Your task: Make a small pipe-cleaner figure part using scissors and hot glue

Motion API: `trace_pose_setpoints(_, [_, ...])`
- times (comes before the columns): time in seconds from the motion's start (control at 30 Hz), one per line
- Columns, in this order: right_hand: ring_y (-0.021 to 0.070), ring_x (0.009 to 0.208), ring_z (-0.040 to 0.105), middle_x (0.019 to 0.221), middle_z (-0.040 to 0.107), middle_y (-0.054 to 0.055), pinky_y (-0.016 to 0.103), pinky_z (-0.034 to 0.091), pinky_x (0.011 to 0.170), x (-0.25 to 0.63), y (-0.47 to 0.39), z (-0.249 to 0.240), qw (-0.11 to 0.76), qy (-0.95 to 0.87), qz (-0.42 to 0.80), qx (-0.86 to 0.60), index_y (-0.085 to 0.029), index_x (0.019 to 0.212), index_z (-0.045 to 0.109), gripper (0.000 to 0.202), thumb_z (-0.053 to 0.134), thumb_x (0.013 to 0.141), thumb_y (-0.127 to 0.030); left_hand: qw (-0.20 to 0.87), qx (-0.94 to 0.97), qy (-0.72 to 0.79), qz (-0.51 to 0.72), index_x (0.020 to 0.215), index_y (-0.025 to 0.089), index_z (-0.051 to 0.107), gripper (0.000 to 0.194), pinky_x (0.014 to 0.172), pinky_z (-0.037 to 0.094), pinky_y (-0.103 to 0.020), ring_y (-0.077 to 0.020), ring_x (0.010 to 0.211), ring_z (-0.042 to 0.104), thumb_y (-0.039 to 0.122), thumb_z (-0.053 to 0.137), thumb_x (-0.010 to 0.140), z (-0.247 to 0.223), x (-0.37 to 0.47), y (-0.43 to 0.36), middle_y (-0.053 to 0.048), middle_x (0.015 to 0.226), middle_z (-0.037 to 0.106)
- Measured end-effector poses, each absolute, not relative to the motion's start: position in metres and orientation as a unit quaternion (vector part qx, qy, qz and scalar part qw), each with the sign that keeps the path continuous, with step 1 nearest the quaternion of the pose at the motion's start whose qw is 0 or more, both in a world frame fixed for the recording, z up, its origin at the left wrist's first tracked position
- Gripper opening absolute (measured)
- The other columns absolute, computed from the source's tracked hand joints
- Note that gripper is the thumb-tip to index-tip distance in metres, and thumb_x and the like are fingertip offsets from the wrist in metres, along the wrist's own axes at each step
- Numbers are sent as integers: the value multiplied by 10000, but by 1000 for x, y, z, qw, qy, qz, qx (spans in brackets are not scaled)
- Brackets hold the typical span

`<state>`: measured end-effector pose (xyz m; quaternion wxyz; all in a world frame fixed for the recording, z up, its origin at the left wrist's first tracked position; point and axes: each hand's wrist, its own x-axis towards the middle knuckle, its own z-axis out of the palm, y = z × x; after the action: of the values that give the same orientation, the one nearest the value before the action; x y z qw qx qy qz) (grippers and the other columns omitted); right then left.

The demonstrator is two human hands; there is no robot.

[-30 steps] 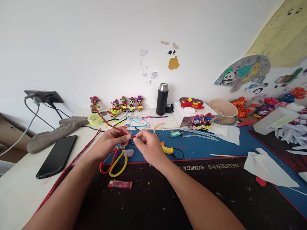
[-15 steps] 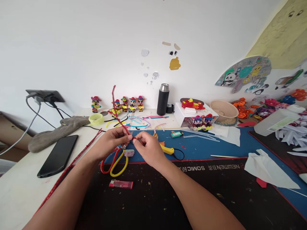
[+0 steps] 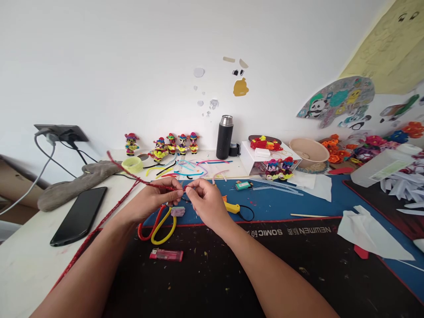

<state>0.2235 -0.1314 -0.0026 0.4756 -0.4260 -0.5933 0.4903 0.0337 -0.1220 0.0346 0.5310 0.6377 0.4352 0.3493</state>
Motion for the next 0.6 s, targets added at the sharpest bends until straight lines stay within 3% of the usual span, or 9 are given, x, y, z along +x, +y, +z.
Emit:
trace_pose_setpoints(0.33, [123,473,470,570,525,-64,250,322,474,224,-135,3,459,-601,485,-439,-214,877,615,142,605,910,-352,573,611,419,349,834,180,704,345,637,461,-266,-162,684,578,492,851,816,24,30,-117,-9,708,659])
trace_pose_setpoints(0.6, [118,520,449,587,521,-68,247,303,501,228,-136,9,420,-643,462,-444,-213,825,604,112,613,889,-304,497,652,446,358,812,188,749,279,660,448,-261,-161,708,555,432,880,780,30,27,-117,-2,728,666])
